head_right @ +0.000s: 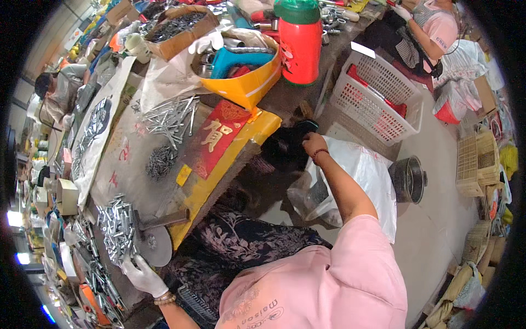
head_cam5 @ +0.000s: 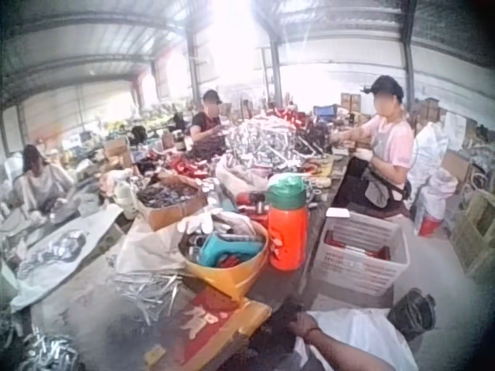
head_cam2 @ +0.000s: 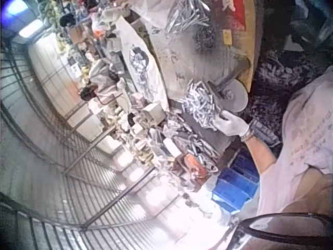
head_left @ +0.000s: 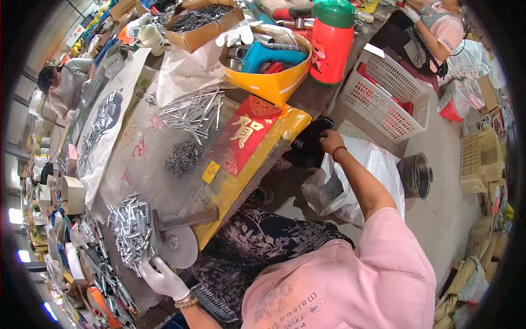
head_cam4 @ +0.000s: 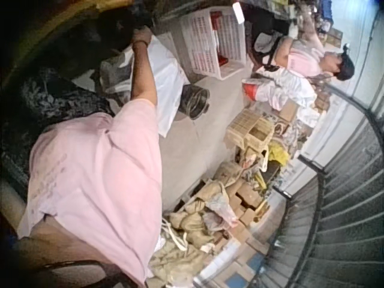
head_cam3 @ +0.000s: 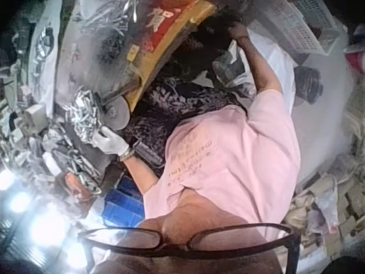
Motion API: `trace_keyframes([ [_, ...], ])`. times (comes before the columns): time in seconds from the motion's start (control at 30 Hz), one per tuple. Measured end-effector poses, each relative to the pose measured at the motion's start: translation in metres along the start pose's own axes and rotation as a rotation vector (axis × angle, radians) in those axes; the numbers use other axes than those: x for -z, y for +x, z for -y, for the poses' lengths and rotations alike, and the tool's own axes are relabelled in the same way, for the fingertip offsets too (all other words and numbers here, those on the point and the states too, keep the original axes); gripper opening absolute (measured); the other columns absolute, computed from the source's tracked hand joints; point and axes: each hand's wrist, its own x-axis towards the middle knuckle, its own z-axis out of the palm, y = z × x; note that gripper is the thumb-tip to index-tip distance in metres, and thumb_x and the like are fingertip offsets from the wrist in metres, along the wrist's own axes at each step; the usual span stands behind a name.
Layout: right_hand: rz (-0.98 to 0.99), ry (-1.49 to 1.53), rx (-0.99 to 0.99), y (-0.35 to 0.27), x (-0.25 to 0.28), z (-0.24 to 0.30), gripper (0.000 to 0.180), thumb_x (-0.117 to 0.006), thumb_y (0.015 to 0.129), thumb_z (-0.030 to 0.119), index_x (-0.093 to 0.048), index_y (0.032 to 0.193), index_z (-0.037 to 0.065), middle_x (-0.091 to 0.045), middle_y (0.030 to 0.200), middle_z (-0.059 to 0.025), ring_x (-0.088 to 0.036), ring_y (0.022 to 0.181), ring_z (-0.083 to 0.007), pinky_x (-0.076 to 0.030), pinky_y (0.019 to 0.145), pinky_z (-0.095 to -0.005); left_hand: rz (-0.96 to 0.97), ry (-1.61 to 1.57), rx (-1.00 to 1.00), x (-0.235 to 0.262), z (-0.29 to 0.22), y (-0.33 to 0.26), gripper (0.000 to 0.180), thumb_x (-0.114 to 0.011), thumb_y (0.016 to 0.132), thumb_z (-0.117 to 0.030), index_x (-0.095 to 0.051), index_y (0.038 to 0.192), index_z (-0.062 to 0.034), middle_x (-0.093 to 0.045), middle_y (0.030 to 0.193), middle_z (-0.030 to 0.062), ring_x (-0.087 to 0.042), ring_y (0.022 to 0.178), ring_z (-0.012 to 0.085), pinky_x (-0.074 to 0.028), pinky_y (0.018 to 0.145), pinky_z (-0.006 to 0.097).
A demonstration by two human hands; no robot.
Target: The person assembles metal pins and circular plates into finished hardware by hand, using a hammer and a jig at a factory workbench.
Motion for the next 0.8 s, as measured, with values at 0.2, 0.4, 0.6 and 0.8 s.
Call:
trace_keyframes([
  [0.2, -0.350, 0.858, -0.073, -0.061, 0.069, 0.107, 0.030, -0.069, 0.092, 0.002, -0.075, 0.122, 0.001, -0.077, 0.102, -0.0079, -0.075, 0.087, -0.0183, -0.060, 0.067, -0.0360, 0.095, -0.040, 0.157, 0.016, -0.021, 0.004, 0.032, -0.072, 0.097, -0.008, -0.075, 0.129, -0.0048, -0.071, 0.118, 0.0192, -0.069, 0.111, 0.0397, -0.054, 0.098, 0.048],
  [0.4, -0.210, 0.189, 0.960, -0.153, 0.193, 0.326, 0.030, -0.075, 0.087, 0.001, -0.076, 0.116, 0.011, -0.074, 0.106, -0.0106, -0.076, 0.095, -0.0258, -0.062, 0.081, -0.0388, 0.206, -0.123, 0.014, 0.042, -0.014, 0.021, 0.027, -0.073, 0.094, -0.006, -0.075, 0.121, -0.0038, -0.071, 0.112, 0.0174, -0.070, 0.106, 0.0385, -0.056, 0.094, 0.048],
  [0.6, -0.032, -0.402, 1.298, -0.091, 0.129, 0.388, 0.012, -0.072, 0.088, 0.011, -0.076, 0.100, 0.010, -0.071, 0.101, -0.0112, -0.077, 0.097, -0.0324, -0.062, 0.080, -0.0471, 0.382, -0.081, 0.113, 0.052, -0.022, 0.042, 0.021, -0.077, 0.091, -0.013, -0.072, 0.109, -0.0032, -0.073, 0.104, 0.0179, -0.072, 0.098, 0.0387, -0.058, 0.090, 0.045],
  [0.8, -0.009, -0.595, 1.463, -0.058, 0.116, 0.410, 0.016, -0.074, 0.084, 0.011, -0.072, 0.100, 0.010, -0.067, 0.102, -0.0111, -0.073, 0.097, -0.0344, -0.061, 0.081, -0.0474, 0.436, -1.260, 0.651, 0.072, -0.028, 0.028, 0.029, -0.060, 0.098, -0.010, -0.056, 0.126, -0.0032, -0.063, 0.099, 0.0039, -0.064, 0.086, 0.0121, -0.057, 0.075, 0.029],
])
